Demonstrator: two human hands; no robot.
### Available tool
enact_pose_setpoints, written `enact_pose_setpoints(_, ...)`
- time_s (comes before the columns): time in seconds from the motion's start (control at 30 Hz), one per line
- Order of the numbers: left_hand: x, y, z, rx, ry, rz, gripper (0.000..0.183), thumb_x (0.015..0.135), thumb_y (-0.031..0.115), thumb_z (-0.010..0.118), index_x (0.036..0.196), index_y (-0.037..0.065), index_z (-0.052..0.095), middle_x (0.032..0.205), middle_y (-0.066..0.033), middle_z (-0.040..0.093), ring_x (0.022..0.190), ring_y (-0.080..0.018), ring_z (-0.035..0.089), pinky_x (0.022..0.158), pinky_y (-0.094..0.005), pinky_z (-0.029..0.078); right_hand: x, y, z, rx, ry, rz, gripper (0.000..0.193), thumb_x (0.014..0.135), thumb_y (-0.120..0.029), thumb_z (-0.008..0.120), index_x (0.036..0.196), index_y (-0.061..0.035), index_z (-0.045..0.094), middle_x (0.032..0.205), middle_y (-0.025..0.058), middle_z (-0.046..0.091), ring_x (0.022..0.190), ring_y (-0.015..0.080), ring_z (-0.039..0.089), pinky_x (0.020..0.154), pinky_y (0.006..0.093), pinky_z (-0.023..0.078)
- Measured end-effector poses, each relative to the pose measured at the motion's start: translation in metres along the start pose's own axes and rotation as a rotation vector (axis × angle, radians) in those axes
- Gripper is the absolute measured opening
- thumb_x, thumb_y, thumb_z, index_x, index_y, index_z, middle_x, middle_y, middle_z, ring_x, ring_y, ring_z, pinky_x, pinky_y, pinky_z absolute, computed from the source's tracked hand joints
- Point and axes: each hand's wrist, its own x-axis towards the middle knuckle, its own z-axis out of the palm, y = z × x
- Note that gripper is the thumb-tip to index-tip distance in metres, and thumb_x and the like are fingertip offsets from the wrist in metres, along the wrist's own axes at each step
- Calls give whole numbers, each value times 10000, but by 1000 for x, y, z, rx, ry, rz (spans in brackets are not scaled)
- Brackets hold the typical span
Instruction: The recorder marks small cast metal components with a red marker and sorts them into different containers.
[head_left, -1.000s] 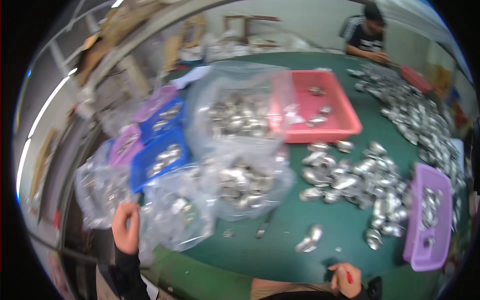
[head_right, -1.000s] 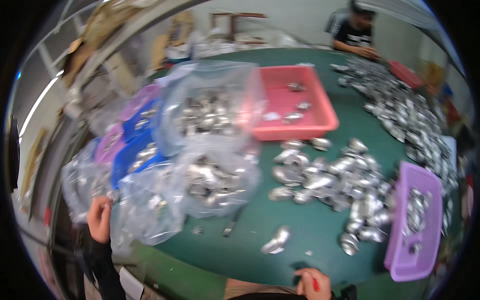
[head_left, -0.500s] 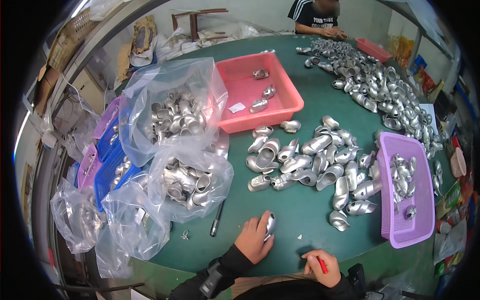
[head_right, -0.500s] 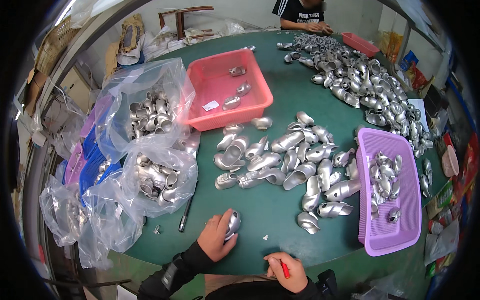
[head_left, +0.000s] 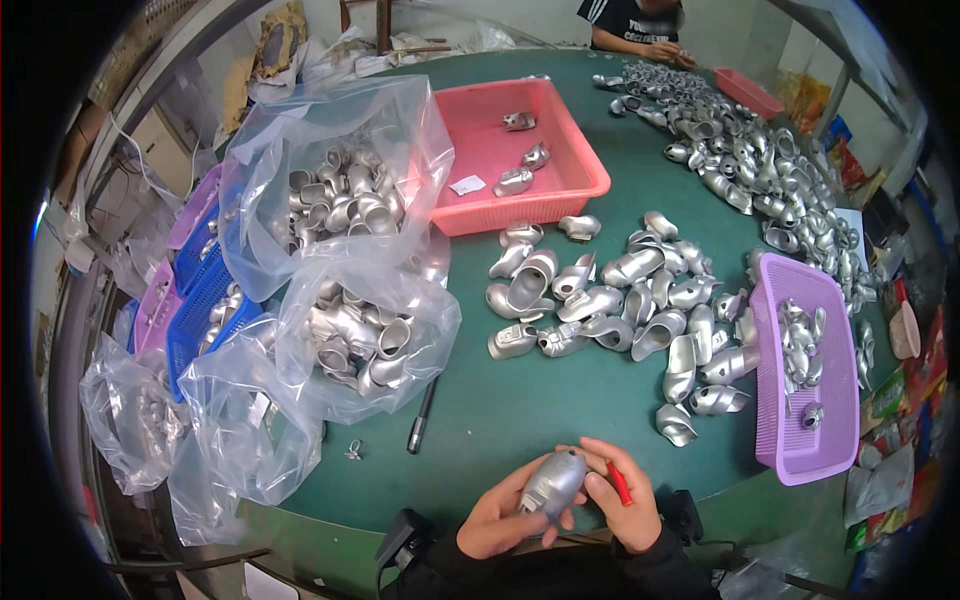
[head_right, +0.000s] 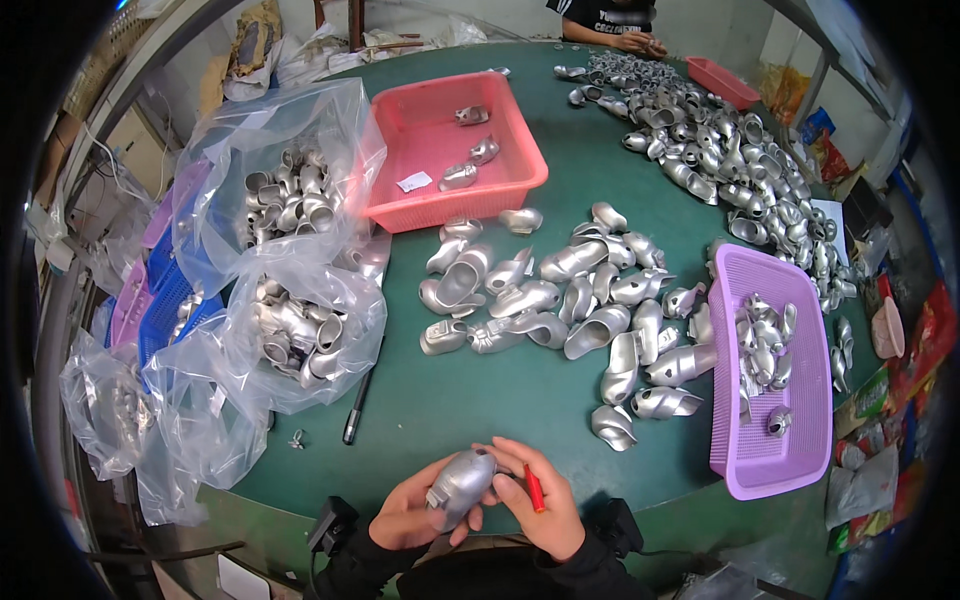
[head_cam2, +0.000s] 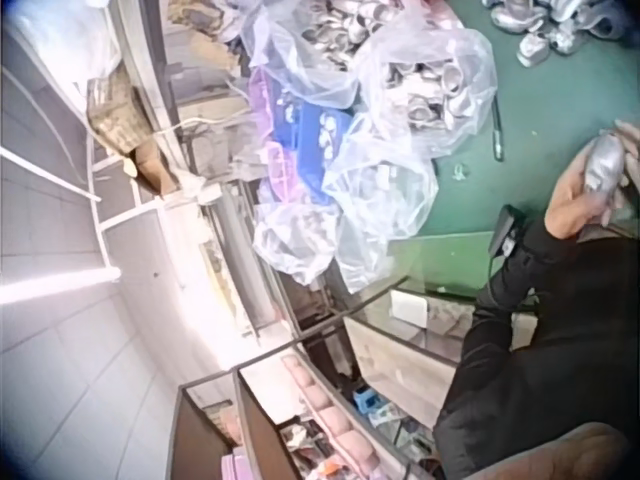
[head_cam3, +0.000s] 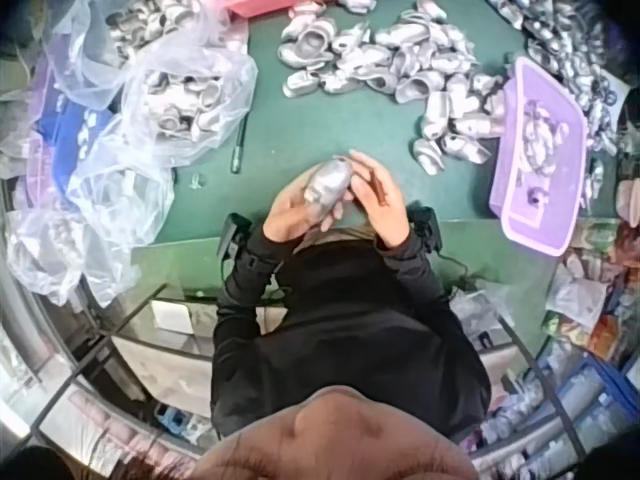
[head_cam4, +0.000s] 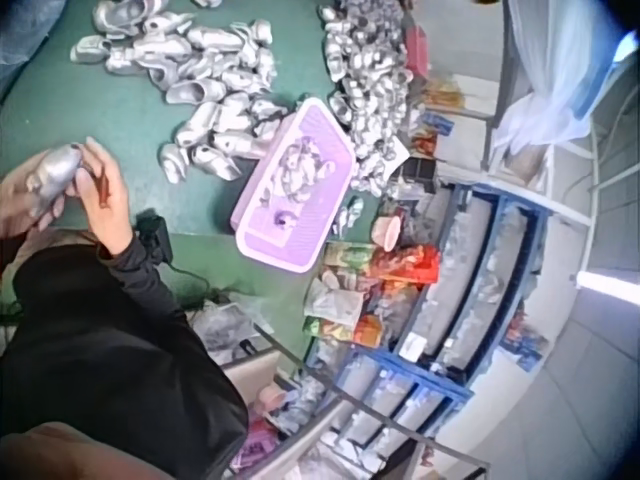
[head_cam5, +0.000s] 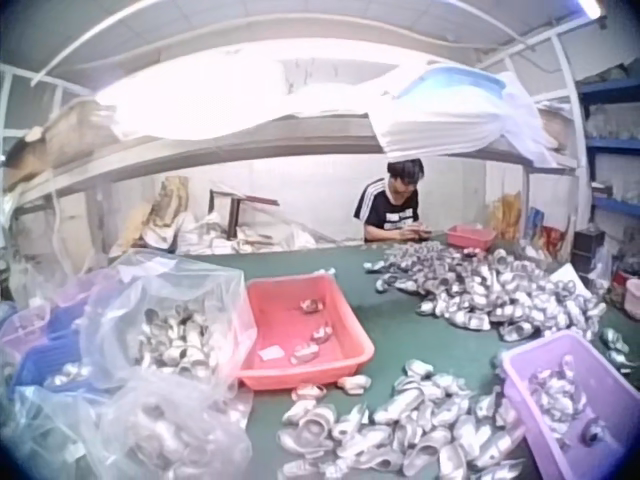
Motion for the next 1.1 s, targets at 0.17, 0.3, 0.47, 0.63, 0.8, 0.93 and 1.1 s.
enact_pose_setpoints(0.17,-4,7,3,143,20,-38,675,721,18,517,1247,11,93,1031,-115,402,823,-169,489,616,-248,430,2,0,0,-45,53,91,302,806,-53,430,1092,20,371,1043,133,482,869,144,483,733,240,402)
enact_pose_setpoints(0.3,-8,3,0,171,42,-20,674,735,14,502,1251,18,67,1047,-117,393,831,-169,488,626,-256,436,3,5,2,-34,57,116,281,801,-41,433,1072,21,394,1019,114,498,797,122,503,689,229,415)
enact_pose_setpoints(0.47,-11,-3,-5,196,86,23,630,766,34,466,1249,13,62,1065,-124,383,844,-172,489,626,-260,436,3,8,4,-51,60,124,259,795,-30,437,1048,22,410,1003,115,504,795,122,504,679,229,416)
enact_pose_setpoints(0.63,-14,-8,-15,-52,77,29,518,841,172,351,1245,3,75,1105,-139,363,882,-201,489,637,-287,439,-4,5,7,-25,61,109,235,782,-7,452,1013,26,426,980,120,512,816,141,510,676,234,419)
enact_pose_setpoints(0.8,-11,-10,-20,-318,-24,-47,503,846,226,329,1247,26,100,1129,-155,352,937,-258,477,674,-333,441,-5,1,9,-12,49,36,229,765,15,470,992,29,443,960,122,520,834,153,516,698,243,414)
enact_pose_setpoints(0.93,-11,-5,-16,-349,4,-95,493,842,239,343,1240,32,137,1132,-156,353,961,-279,466,725,-352,436,-2,5,4,-57,50,138,233,761,10,481,991,31,449,958,120,523,845,144,514,723,240,408)
enact_pose_setpoints(1.1,-8,-5,-18,-319,161,-176,459,842,256,340,1210,31,183,1137,-158,358,1009,-312,430,812,-394,397,4,13,6,-173,71,186,231,767,-11,486,990,38,451,942,107,537,850,117,512,743,223,393)
